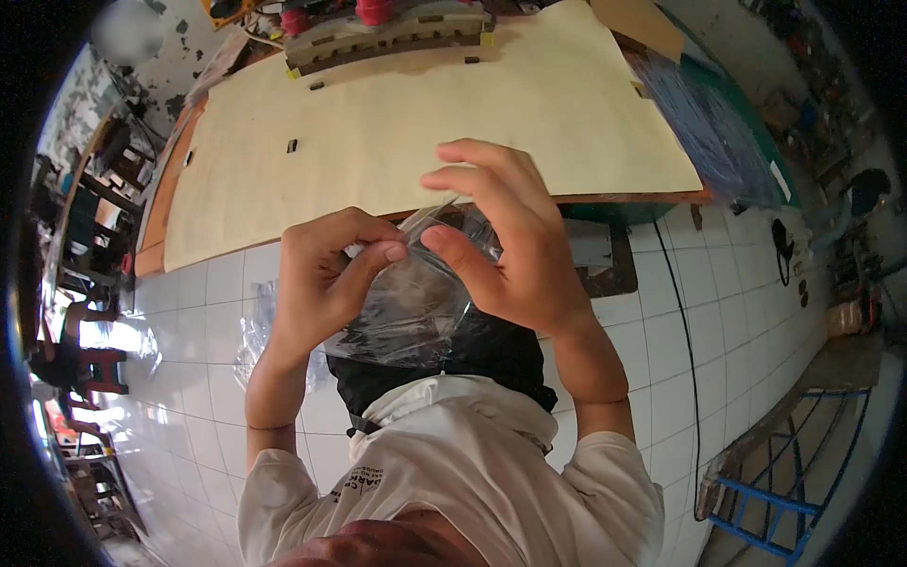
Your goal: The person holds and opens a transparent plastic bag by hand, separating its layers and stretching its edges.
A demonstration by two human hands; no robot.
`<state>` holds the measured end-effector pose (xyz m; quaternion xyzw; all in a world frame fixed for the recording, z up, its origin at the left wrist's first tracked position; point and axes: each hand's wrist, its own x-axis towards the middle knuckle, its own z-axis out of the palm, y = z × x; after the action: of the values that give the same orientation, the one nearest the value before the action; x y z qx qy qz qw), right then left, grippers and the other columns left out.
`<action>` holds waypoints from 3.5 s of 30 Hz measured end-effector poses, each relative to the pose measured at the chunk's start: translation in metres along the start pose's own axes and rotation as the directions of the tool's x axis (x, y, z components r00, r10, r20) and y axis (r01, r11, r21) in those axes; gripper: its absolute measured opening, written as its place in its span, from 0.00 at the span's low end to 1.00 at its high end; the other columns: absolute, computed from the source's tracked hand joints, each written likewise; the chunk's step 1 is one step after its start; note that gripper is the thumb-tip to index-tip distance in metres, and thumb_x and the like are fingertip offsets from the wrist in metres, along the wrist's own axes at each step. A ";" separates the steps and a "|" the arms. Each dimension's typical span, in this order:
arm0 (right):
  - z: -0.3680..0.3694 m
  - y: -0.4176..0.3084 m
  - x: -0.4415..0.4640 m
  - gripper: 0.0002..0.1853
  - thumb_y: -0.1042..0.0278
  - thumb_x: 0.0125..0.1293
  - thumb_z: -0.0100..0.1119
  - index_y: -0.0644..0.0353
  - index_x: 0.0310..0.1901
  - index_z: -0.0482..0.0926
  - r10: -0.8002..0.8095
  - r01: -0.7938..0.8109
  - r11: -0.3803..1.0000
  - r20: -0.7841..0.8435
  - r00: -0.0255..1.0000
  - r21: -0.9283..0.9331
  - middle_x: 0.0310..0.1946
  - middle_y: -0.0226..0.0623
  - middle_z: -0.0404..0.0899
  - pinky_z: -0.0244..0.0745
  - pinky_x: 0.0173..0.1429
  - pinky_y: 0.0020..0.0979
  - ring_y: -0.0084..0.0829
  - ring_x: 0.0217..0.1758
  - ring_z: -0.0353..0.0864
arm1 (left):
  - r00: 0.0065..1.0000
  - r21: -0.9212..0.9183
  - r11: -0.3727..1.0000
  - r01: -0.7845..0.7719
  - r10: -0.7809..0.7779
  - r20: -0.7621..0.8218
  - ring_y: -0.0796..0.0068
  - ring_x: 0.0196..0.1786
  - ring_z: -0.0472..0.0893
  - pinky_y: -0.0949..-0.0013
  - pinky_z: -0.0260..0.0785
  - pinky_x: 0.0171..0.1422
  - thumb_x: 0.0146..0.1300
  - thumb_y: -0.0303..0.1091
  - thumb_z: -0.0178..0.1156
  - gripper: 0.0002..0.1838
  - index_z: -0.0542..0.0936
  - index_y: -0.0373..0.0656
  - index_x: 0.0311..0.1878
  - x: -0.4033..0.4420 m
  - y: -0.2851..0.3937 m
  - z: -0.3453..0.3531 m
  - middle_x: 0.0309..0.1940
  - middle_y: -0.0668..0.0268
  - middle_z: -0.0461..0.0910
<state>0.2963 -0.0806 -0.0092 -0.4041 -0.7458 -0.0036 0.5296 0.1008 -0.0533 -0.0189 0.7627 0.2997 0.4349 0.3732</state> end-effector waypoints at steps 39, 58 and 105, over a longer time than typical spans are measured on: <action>0.041 0.054 -0.003 0.05 0.74 0.63 0.61 0.67 0.33 0.80 0.381 -0.460 0.735 0.259 0.888 0.498 0.22 0.31 0.79 0.66 0.28 0.18 0.15 0.22 0.72 | 0.989 0.035 0.999 0.027 -0.032 0.144 0.82 0.20 0.71 0.78 0.63 0.23 0.51 0.22 0.60 0.04 0.77 0.36 0.31 0.041 -0.045 -0.012 0.18 0.68 0.73; 0.036 0.048 0.001 0.04 0.76 0.62 0.61 0.68 0.32 0.80 0.479 -0.560 0.715 0.289 0.829 0.420 0.21 0.30 0.79 0.63 0.26 0.17 0.13 0.22 0.70 | 0.999 0.088 0.995 -0.050 0.048 0.022 0.76 0.30 0.73 0.74 0.65 0.37 0.53 0.22 0.55 0.02 0.75 0.34 0.31 0.042 -0.048 -0.022 0.26 0.63 0.75; 0.004 0.083 -0.015 0.08 0.68 0.69 0.56 0.65 0.38 0.77 0.631 -0.439 0.775 -0.536 0.560 0.453 0.21 0.24 0.69 0.44 0.15 0.15 0.09 0.16 0.56 | 0.947 -0.192 0.977 0.096 -0.149 -0.286 0.81 0.35 0.79 0.79 0.68 0.39 0.71 0.34 0.53 0.13 0.76 0.33 0.35 -0.018 -0.074 -0.034 0.29 0.62 0.82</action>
<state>0.3446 -0.0317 -0.0579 -0.5086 -0.3397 0.1166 0.7825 0.0533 -0.0165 -0.0766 0.6323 0.3601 0.5457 0.4156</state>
